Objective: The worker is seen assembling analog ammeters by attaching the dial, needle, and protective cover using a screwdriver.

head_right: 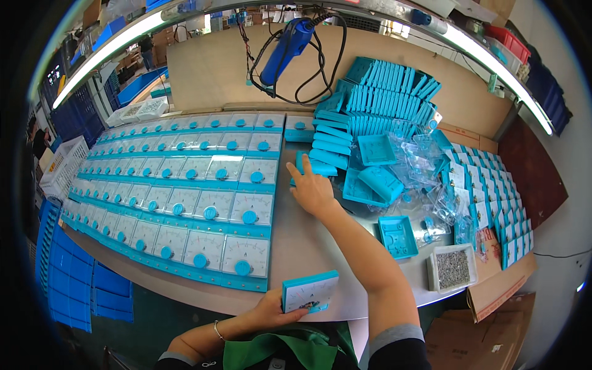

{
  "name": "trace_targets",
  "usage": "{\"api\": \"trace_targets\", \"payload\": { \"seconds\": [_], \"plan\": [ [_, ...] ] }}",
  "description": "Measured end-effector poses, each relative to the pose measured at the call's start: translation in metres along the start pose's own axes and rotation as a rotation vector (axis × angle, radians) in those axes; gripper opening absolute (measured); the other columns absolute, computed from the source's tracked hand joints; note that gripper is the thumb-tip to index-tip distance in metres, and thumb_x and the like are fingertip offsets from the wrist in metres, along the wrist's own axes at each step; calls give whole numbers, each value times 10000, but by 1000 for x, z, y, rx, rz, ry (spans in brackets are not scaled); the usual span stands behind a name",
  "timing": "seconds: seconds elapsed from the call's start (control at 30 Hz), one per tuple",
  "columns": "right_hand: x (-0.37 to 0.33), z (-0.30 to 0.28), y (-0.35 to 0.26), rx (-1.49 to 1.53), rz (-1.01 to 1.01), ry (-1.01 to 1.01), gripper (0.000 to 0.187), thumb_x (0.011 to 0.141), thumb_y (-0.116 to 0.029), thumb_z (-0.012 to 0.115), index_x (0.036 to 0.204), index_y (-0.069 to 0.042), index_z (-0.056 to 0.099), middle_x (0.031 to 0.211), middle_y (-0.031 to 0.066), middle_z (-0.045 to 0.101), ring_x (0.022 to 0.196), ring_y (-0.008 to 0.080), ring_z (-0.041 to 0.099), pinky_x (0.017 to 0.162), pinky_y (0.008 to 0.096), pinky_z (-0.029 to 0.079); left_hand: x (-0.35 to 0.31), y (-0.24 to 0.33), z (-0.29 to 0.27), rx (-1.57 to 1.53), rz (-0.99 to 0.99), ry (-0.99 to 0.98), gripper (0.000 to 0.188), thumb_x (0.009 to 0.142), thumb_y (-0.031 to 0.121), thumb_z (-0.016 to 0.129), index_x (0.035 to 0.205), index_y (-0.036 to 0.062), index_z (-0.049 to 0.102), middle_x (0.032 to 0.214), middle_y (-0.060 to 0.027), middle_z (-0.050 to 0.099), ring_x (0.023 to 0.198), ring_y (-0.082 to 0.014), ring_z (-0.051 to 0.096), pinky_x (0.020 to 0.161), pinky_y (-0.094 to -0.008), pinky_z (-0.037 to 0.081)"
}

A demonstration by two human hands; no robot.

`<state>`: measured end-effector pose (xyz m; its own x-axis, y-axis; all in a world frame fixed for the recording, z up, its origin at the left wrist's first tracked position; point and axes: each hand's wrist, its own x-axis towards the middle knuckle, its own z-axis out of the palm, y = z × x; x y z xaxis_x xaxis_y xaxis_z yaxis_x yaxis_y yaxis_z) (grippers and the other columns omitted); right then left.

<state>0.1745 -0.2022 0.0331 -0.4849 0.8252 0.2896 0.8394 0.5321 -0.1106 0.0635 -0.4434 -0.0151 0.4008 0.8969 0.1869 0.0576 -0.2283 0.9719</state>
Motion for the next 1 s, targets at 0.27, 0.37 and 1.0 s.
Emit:
{"api": "trace_targets", "payload": {
  "seconds": [0.27,0.37,1.0],
  "plan": [
    [-16,23,25,-172,12,-2,486,762,-236,687,1224,-210,538,1404,244,324,688,324,663,624,404,544,2,-2,-7,37,49,-75,426,793,152,700,1152,-5,535,1040,-173,590,946,-291,610,811,-341,487],
    [-33,14,40,-212,46,-39,482,762,-220,688,1220,-222,539,1407,239,323,662,316,661,590,403,540,4,-3,-8,16,50,-113,414,788,147,700,1141,-5,546,1051,-172,588,947,-301,607,810,-339,487],
    [-134,-18,129,-345,181,221,37,733,-100,600,725,-93,565,782,105,552,658,271,633,532,378,511,6,10,-4,-189,-247,-29,419,748,91,709,1120,-37,563,1016,-78,640,936,-145,590,851,-305,464]
  ]
}}
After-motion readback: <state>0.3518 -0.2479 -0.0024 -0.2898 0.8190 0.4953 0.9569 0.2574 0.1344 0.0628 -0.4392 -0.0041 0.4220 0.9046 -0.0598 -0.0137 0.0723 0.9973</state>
